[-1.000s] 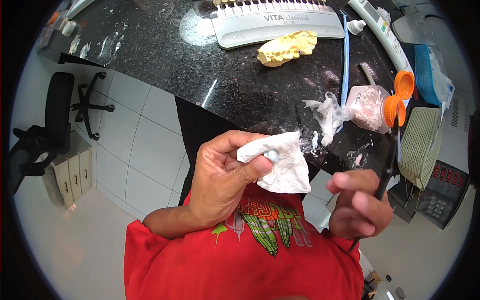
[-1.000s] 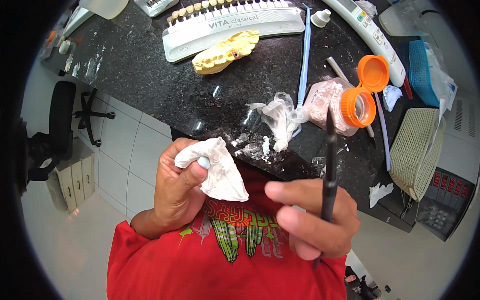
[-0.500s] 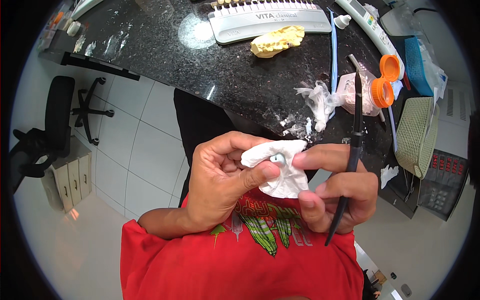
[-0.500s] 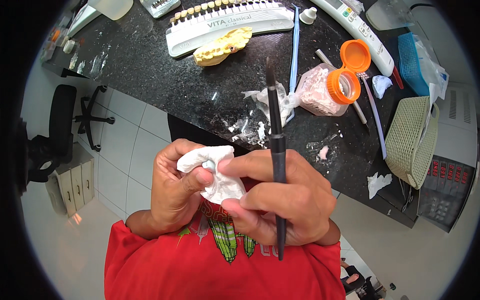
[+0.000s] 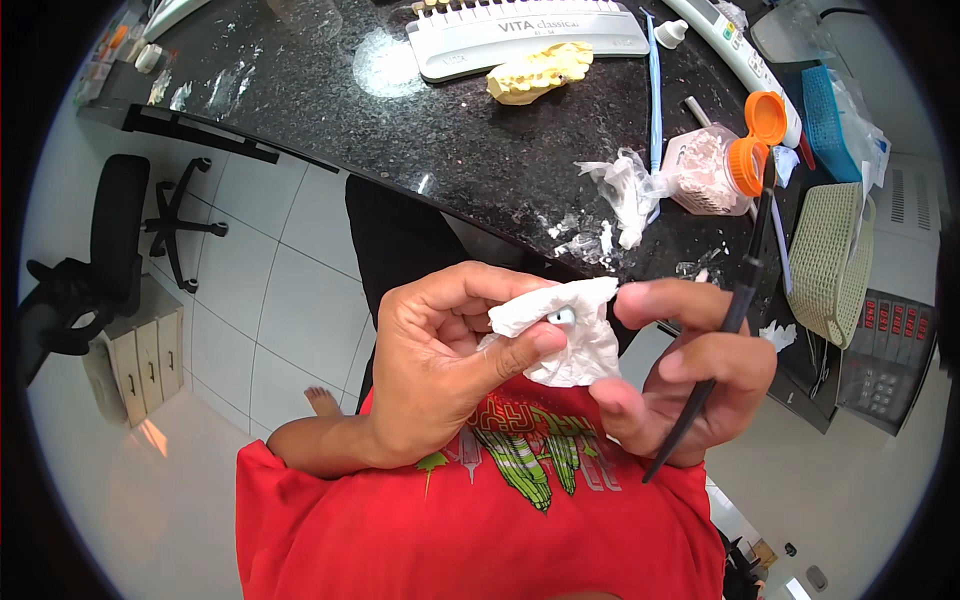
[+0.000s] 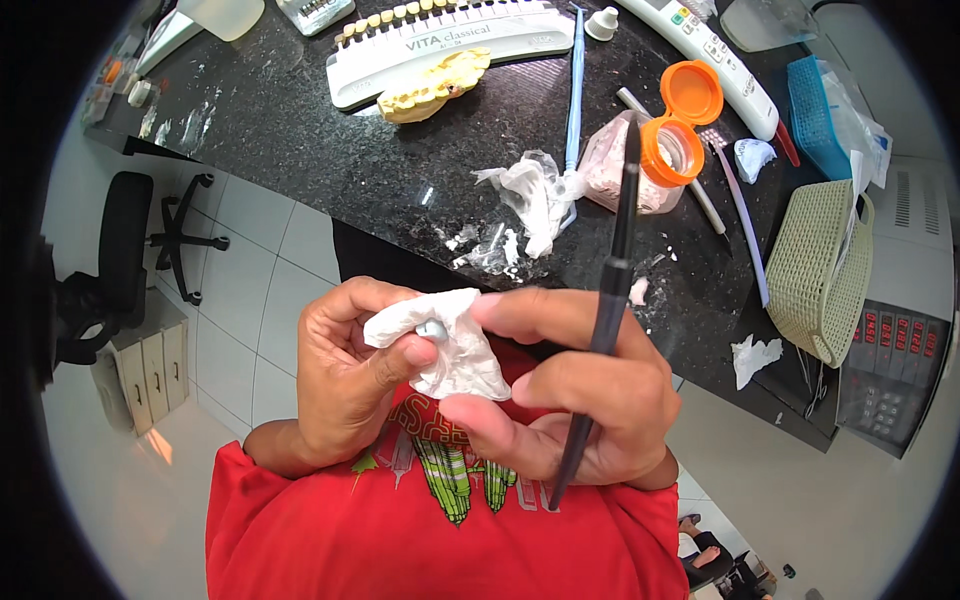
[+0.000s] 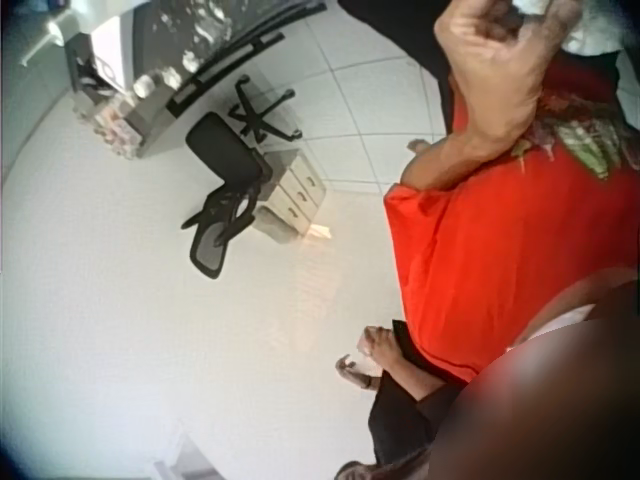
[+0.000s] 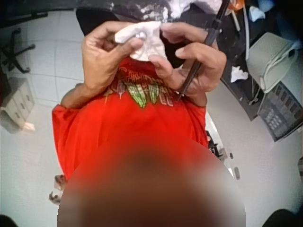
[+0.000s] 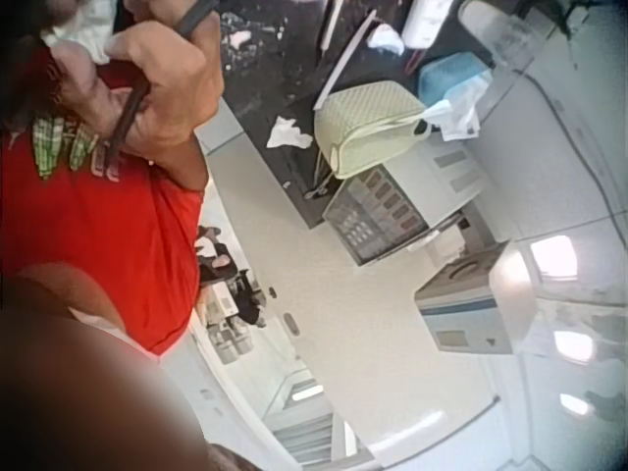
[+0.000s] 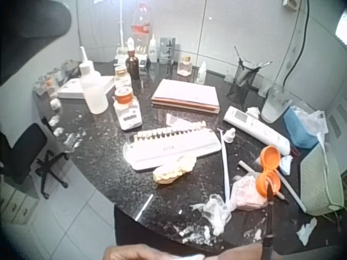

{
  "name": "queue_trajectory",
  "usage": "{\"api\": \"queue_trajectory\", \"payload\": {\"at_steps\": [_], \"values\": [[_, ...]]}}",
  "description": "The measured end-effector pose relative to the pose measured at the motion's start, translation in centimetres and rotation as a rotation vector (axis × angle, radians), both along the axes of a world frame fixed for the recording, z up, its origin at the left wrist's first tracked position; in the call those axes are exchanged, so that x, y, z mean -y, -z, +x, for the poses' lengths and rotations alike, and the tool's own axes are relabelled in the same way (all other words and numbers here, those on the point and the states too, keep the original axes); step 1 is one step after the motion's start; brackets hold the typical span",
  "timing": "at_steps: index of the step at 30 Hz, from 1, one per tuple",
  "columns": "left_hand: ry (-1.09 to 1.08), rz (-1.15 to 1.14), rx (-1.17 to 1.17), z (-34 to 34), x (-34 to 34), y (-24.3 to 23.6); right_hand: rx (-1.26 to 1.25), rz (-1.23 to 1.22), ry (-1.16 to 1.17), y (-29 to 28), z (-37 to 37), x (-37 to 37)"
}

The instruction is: The recorder uses a brush to precisely apply porcelain or ceramic material onto a dental prosthetic component.

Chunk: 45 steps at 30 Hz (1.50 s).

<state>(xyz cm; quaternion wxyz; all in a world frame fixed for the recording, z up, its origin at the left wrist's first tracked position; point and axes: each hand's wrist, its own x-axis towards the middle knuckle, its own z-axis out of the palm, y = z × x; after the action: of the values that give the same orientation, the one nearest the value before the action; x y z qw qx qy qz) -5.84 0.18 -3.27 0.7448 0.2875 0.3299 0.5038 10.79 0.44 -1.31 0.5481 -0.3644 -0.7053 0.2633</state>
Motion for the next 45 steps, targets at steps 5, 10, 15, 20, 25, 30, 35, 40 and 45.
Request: {"api": "queue_trajectory", "payload": {"at_steps": [5, 10, 15, 20, 25, 30, 35, 40, 45], "values": [[0.046, -0.017, -0.065, 0.4, -0.4, -0.6, -0.019, -0.063, 0.128, 0.0, -0.3, 0.2], [0.132, -0.113, -0.098, 0.8, -0.8, -1.1, -0.006, -0.046, 0.194, 0.2, 0.3, 0.7], [0.147, -0.008, -0.122, 1.2, -1.1, -1.3, 0.027, 0.076, 0.168, 0.1, 1.0, -0.1], [0.236, -0.103, -0.026, 1.2, -1.5, -1.8, 0.006, -0.020, 0.179, -0.1, 1.2, 0.0], [0.286, -0.228, 0.049, 1.7, -1.8, -2.3, -0.080, -0.015, 0.244, 0.2, 1.5, 0.3], [0.302, -0.351, 0.231, 2.2, -1.6, -3.2, -0.120, -0.012, 0.297, 0.3, 2.1, 0.5], [0.283, -0.325, 0.291, 3.2, -0.9, -2.9, -0.159, -0.013, 0.373, 0.7, 2.5, 0.7], [0.268, -0.343, 0.282, 4.4, -0.6, -2.6, -0.117, -0.012, 0.406, 1.0, 3.1, 1.1], [0.255, -0.335, 0.221, 5.0, -1.0, -2.7, -0.078, -0.032, 0.439, 0.7, 3.7, 1.6]]}}
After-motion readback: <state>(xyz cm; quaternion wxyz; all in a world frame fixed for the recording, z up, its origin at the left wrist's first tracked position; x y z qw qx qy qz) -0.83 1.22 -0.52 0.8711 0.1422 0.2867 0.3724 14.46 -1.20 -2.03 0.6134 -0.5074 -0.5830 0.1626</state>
